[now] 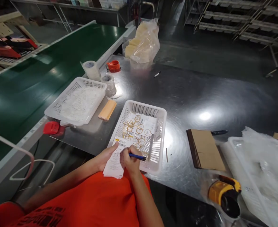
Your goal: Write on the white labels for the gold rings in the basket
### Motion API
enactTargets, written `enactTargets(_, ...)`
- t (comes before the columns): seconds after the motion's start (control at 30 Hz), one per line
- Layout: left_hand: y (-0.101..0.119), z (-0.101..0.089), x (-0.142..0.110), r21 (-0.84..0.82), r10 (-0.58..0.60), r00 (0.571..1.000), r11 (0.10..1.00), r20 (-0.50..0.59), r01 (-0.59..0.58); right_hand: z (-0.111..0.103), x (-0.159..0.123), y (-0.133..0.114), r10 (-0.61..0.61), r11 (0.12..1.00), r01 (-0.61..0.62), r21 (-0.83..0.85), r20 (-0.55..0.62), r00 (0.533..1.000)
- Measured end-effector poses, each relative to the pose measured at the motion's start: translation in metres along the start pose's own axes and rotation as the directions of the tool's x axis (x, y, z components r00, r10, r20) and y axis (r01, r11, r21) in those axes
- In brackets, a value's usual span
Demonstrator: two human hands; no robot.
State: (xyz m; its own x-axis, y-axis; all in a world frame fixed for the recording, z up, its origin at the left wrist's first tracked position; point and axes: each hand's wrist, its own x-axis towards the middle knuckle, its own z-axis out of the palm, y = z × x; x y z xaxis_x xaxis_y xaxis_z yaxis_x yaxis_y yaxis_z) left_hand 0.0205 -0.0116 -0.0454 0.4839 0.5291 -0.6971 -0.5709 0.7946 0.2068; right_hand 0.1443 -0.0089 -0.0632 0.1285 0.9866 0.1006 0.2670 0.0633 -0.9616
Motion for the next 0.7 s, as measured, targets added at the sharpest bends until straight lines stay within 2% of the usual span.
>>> enactTargets(0.13, 0.000, 0.003, -0.001, 0.064, 0.018, 0.998, 0.998, -0.060, -0.014, 0.000, -0.004, 0.002, 0.024, 1.000, -0.023, 0.018, -0.027, 0.999)
enactTargets(0.23, 0.008, 0.000, -0.003, 0.089, 0.005, 0.999, 0.996, -0.053, 0.000, -0.010, 0.002, 0.009, 0.129, 0.989, -0.108, 0.100, -0.224, 0.966)
enactTargets(0.3, 0.017, -0.007, -0.006, 0.091, 0.045, 0.991, 0.995, -0.126, -0.034, -0.020, 0.013, 0.018, 0.218, 0.972, -0.182, 0.150, -0.275, 0.937)
enactTargets(0.33, 0.022, -0.012, -0.008, 0.082, 0.081, 0.980, 0.994, -0.180, -0.067, -0.025, 0.021, 0.024, 0.242, 0.969, -0.226, 0.098, -0.214, 0.946)
enactTargets(0.4, 0.032, -0.022, -0.010, 0.061, 0.140, 0.952, 0.990, -0.274, -0.128, -0.030, 0.037, 0.040, 0.274, 0.946, -0.268, -0.184, 0.006, 0.962)
enactTargets(0.43, 0.036, -0.026, -0.012, 0.053, 0.160, 0.939, 0.987, -0.304, -0.151, -0.029, 0.044, 0.048, 0.295, 0.905, -0.241, -0.350, 0.110, 0.949)
enactTargets(0.5, 0.041, -0.031, -0.013, 0.044, 0.186, 0.923, 0.982, -0.338, -0.182, -0.022, 0.056, 0.064, 0.338, 0.812, -0.170, -0.558, 0.214, 0.917)
enactTargets(0.6, 0.042, -0.031, -0.014, 0.029, 0.202, 0.916, 0.978, -0.347, -0.205, -0.001, 0.066, 0.081, 0.394, 0.711, -0.167, -0.683, 0.190, 0.899)
enactTargets(0.7, 0.037, -0.027, -0.014, -0.006, 0.166, 0.933, 0.984, -0.320, -0.177, 0.018, 0.066, 0.086, 0.439, 0.593, -0.205, -0.779, 0.099, 0.893)
